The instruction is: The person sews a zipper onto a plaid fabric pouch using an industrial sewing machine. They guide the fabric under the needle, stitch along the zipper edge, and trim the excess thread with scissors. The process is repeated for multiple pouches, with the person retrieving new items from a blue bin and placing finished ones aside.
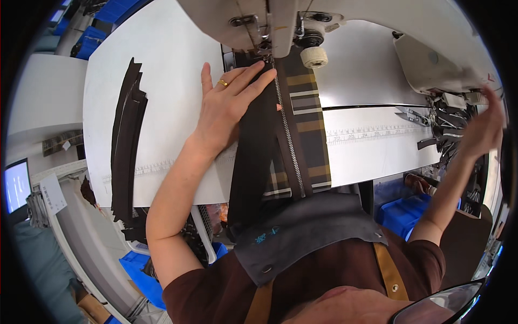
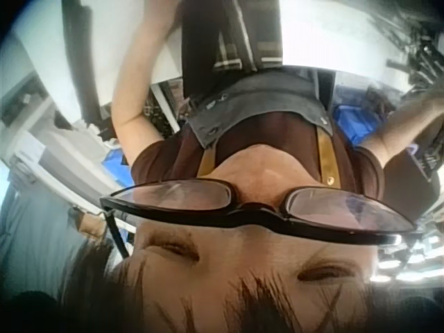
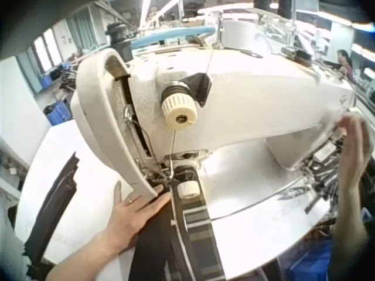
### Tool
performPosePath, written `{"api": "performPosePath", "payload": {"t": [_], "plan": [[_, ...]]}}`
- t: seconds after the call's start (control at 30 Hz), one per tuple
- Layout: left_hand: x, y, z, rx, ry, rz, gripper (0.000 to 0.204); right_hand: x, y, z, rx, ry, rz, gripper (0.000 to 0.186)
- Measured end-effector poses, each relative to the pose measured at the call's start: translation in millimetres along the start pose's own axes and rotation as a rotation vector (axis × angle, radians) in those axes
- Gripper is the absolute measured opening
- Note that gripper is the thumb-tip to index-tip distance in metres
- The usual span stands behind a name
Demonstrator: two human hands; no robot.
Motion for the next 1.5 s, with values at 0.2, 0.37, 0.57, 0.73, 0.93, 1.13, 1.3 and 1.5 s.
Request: {"api": "performPosePath", "payload": {"t": [0.2, 0.37, 0.57, 0.73, 0.93, 1.13, 1.3, 1.5], "plan": [[-0.2, -4.4, 0.4, -0.03, -0.065, -0.031, 0.057, 25.2, -130.7, 200.9, -0.924, 0.235, 0.561, 0.028], [0.4, -2.2, 0.1, -0.045, -0.068, 0.038, 0.056, 33.9, -162.6, 214.0, -0.713, 0.366, 0.534, 0.038], [2.8, -2.7, -1.3, -0.006, -0.003, 0.107, 0.055, 33.5, -158.9, 211.5, -0.744, 0.364, 0.523, 0.036], [2.7, -3.5, -2.0, -0.023, 0.003, 0.066, 0.05, 25.7, -150.2, 214.3, -0.751, 0.414, 0.466, 0.047], [1.6, -1.8, -2.7, 0.002, -0.002, 0.049, 0.049, 32.3, -156.7, 210.4, -0.602, 0.439, 0.485, 0.04], [2.5, -3.0, -2.5, 0.005, 0.012, 0.04, 0.046, 19.2, -158.7, 193.2, -0.574, 0.246, 0.438, 0.005], [-0.1, -1.7, -4.9, 0.022, 0.026, 0.04, 0.047, 23.8, -183.6, 191.6, -0.525, 0.294, 0.428, 0.011], [0.4, -1.4, -5.1, 0.026, 0.044, 0.044, 0.049, 20.6, -179.8, 192.3, -0.672, 0.201, 0.434, 0.012]]}}
Point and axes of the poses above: each hand's wrist, its own x-axis away from the middle knuckle, its own y-axis out of the back of the hand, z = x × y, the point moved 4 cm from there along -x, towards the middle knuckle, and after that the axes turned 10 degrees about -x, right-handed, at the moved point
